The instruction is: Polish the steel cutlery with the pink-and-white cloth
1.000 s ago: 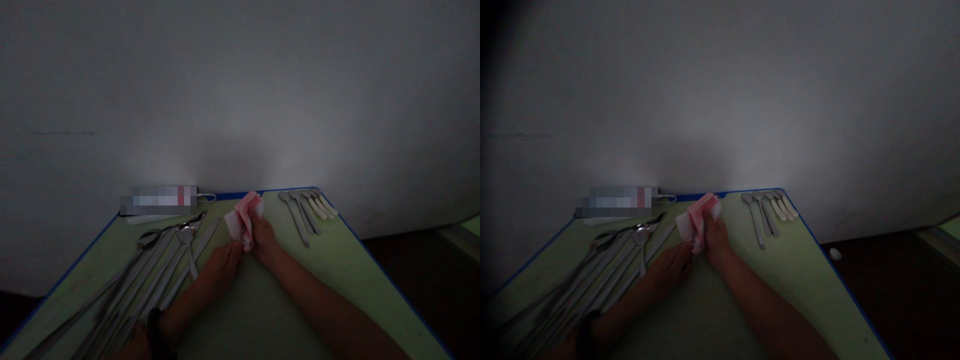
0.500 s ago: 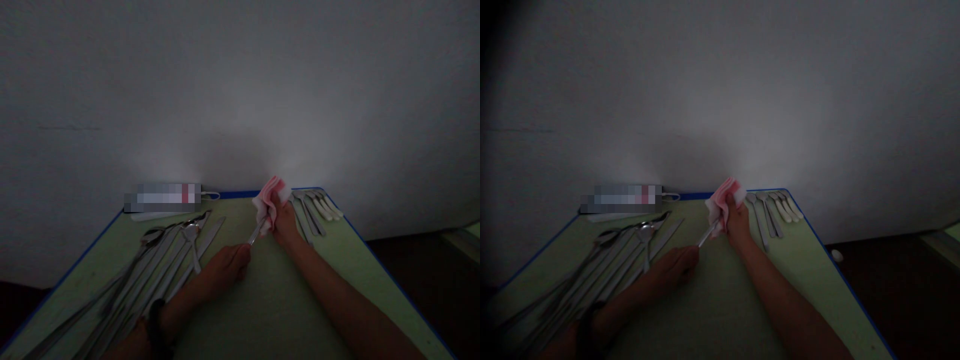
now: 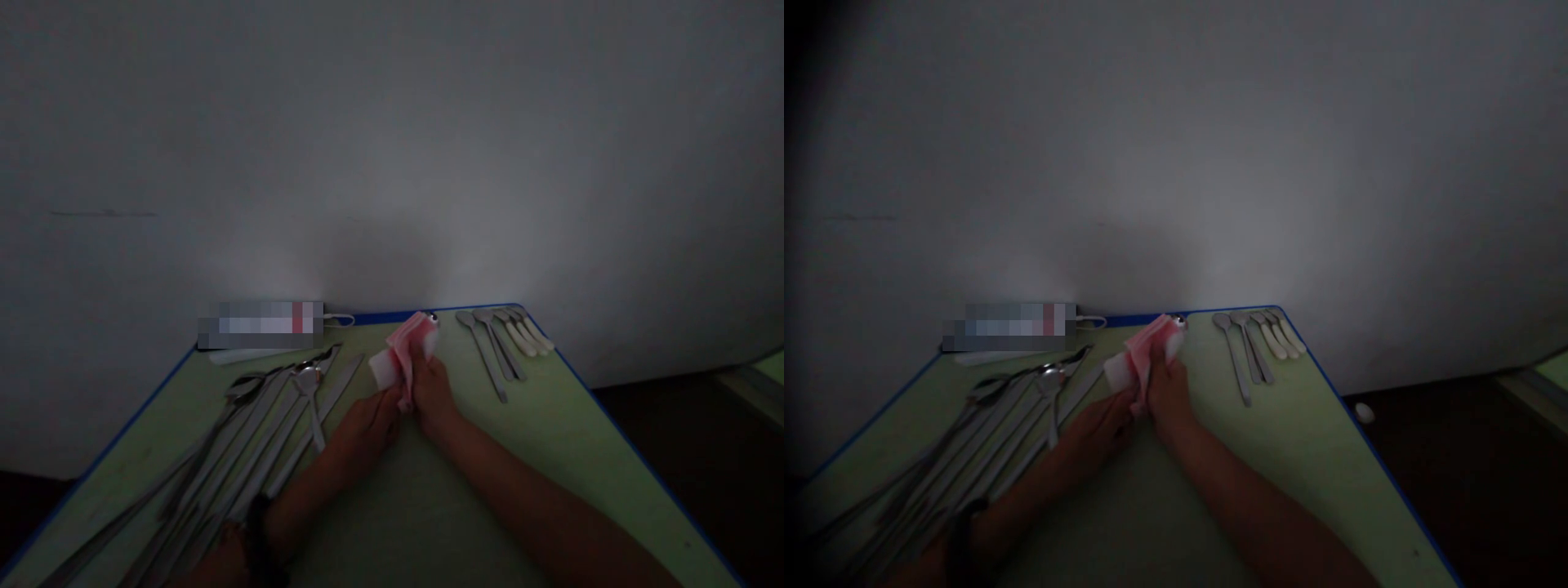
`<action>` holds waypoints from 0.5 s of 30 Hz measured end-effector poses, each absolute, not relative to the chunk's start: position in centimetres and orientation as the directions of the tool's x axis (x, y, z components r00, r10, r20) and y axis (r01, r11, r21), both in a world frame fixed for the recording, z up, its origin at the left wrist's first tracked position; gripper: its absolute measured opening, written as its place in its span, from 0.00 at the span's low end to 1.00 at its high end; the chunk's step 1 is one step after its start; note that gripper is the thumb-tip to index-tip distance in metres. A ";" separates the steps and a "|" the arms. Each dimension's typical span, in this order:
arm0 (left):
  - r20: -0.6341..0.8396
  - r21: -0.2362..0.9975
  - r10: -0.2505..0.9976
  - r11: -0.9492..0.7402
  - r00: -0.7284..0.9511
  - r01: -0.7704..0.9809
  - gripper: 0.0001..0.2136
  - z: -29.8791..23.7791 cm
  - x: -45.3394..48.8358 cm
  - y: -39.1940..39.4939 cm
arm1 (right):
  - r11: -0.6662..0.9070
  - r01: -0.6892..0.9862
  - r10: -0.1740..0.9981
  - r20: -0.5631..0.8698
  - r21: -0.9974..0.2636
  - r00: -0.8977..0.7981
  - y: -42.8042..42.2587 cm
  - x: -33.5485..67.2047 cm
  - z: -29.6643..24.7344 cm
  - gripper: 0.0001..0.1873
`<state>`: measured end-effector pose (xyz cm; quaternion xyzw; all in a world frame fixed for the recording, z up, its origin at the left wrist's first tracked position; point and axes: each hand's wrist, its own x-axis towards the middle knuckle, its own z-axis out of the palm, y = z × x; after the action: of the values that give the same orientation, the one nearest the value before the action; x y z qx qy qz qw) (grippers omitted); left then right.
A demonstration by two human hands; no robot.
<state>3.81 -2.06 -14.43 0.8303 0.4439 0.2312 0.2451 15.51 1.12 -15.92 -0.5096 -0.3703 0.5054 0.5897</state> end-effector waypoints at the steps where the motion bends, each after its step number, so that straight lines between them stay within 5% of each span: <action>1: 0.136 0.668 0.862 -0.444 0.489 0.597 0.09 -14.2 3.9 -2.2 | -0.017 -0.200 0.971 -0.064 -0.980 0.229 1.3 15.7 -16.0 0.26; 6: 0.003 0.880 0.869 -0.238 0.495 0.412 0.17 -13.1 4.1 -3.1 | 0.052 -0.119 0.977 0.026 -0.991 0.211 2.4 17.3 -15.9 0.26; 15: 0.090 0.742 0.951 -0.262 0.295 0.617 0.10 -13.8 4.1 -2.0 | 0.064 -0.152 0.988 0.042 -0.986 0.149 1.2 16.6 -14.7 0.18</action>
<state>4.07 -1.97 -13.83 0.7450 0.5263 0.2751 0.3037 16.60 1.21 -14.67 -0.4809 -0.4346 0.4863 0.5859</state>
